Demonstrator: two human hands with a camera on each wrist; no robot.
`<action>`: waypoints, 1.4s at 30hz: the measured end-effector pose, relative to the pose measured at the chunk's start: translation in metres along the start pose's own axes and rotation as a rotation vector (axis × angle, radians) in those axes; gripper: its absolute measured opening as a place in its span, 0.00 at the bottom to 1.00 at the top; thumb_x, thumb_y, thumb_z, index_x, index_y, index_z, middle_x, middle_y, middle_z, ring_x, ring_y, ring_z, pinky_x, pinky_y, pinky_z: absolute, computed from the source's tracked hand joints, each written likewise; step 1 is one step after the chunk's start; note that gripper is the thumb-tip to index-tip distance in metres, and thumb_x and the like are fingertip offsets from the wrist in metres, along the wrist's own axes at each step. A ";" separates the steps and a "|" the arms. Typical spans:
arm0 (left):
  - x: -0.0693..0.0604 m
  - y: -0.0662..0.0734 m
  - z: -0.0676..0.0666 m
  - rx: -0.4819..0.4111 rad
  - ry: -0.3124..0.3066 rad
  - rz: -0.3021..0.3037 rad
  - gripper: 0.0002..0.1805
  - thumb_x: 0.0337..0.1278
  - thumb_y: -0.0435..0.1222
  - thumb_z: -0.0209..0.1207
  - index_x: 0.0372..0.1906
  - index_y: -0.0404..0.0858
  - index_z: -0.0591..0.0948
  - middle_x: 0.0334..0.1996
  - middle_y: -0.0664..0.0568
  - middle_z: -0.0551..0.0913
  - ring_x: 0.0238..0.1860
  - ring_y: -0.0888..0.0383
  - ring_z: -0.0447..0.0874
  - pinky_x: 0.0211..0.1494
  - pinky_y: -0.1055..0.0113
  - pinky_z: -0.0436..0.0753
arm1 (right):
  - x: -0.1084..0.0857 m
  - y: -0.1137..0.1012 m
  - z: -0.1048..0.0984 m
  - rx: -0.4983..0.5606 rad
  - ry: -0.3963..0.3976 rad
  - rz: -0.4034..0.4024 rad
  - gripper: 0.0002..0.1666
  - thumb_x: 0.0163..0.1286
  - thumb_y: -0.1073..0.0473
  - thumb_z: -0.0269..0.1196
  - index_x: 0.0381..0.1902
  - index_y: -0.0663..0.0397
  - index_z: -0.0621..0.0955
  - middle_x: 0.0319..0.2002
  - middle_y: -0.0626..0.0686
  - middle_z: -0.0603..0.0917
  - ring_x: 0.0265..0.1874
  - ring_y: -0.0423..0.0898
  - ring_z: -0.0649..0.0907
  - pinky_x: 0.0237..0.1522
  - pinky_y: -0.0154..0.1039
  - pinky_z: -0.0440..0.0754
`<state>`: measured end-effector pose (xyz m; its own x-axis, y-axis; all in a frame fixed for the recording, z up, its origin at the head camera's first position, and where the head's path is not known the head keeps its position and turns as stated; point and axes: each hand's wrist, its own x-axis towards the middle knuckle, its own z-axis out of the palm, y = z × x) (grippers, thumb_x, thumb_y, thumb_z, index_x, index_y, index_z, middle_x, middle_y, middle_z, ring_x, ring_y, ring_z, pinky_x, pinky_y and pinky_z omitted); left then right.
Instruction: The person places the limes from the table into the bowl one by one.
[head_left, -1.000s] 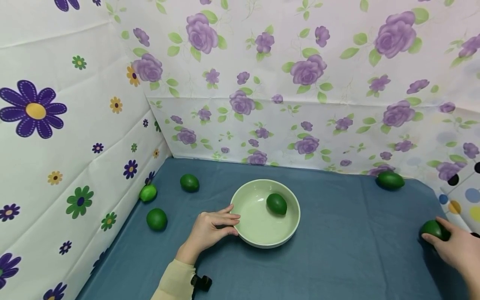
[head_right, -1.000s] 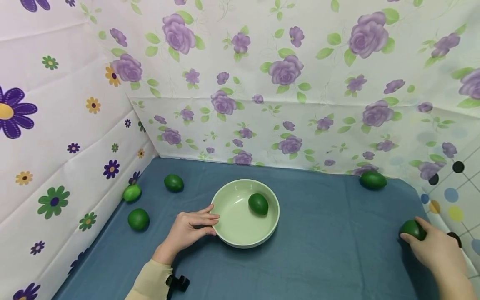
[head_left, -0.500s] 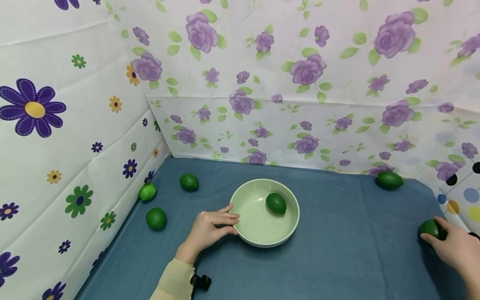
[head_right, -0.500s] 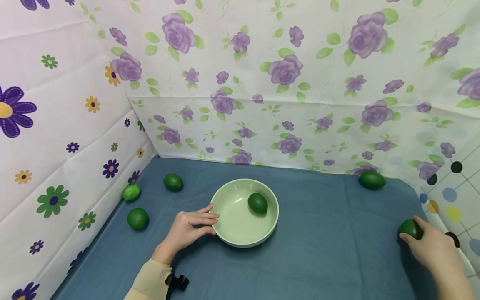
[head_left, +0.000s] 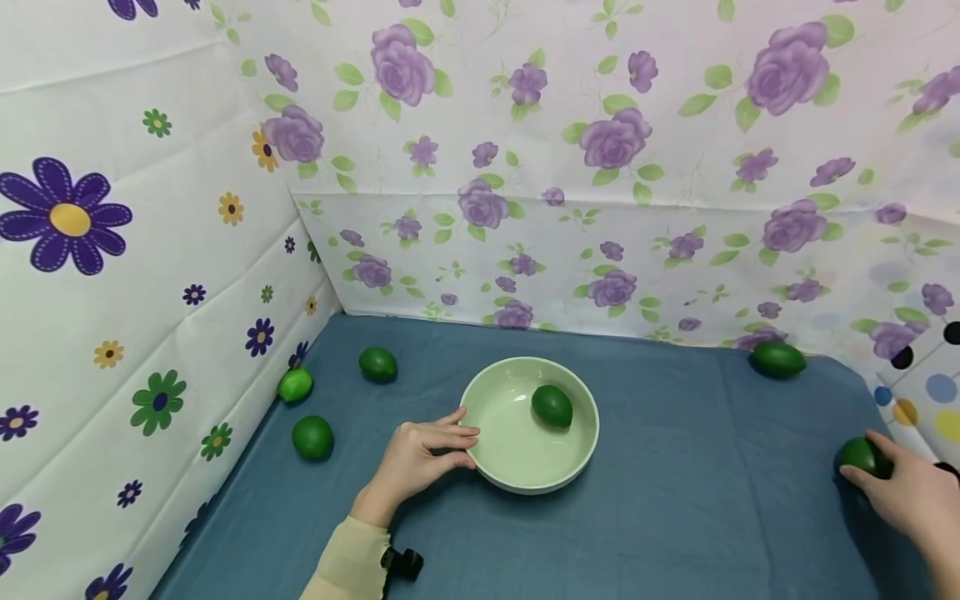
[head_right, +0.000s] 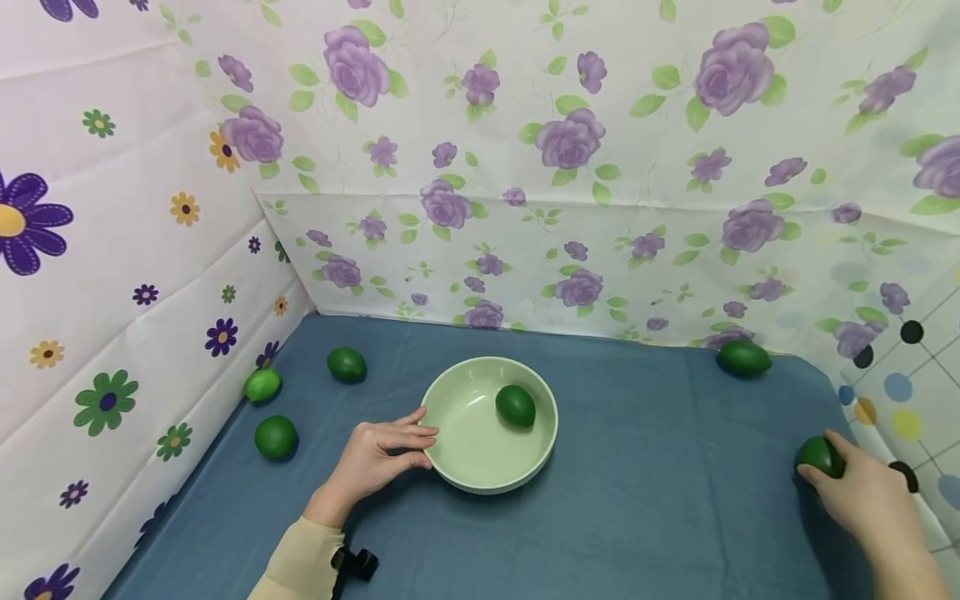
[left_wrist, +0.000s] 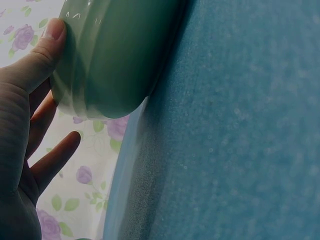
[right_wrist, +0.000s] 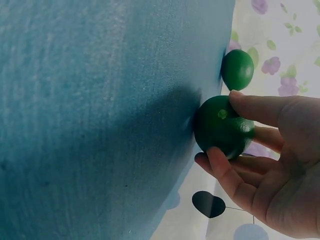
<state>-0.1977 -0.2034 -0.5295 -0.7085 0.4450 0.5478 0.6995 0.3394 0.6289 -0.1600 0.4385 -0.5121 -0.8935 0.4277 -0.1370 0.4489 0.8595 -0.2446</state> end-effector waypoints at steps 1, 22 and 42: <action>0.000 0.000 0.000 0.001 -0.001 0.000 0.18 0.46 0.36 0.82 0.45 0.35 0.95 0.49 0.53 0.92 0.63 0.38 0.85 0.61 0.68 0.85 | 0.000 0.000 0.000 0.002 0.000 0.000 0.49 0.77 0.60 0.67 0.82 0.73 0.53 0.63 0.85 0.65 0.58 0.84 0.69 0.61 0.78 0.70; 0.000 -0.002 0.001 0.012 -0.001 0.009 0.18 0.47 0.37 0.82 0.45 0.36 0.95 0.49 0.54 0.92 0.64 0.41 0.85 0.62 0.68 0.84 | 0.003 0.008 0.004 -0.028 -0.027 0.012 0.53 0.79 0.57 0.65 0.81 0.79 0.45 0.62 0.87 0.64 0.55 0.83 0.73 0.53 0.70 0.77; 0.000 -0.002 0.000 0.012 -0.001 0.006 0.18 0.47 0.37 0.82 0.45 0.37 0.95 0.49 0.54 0.92 0.63 0.39 0.85 0.62 0.68 0.84 | 0.001 0.005 0.005 0.052 -0.017 0.042 0.54 0.80 0.58 0.63 0.82 0.75 0.41 0.72 0.86 0.56 0.67 0.85 0.63 0.66 0.78 0.66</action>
<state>-0.1987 -0.2039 -0.5308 -0.7040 0.4478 0.5512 0.7049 0.3466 0.6188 -0.1591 0.4419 -0.5179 -0.8739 0.4576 -0.1642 0.4861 0.8253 -0.2874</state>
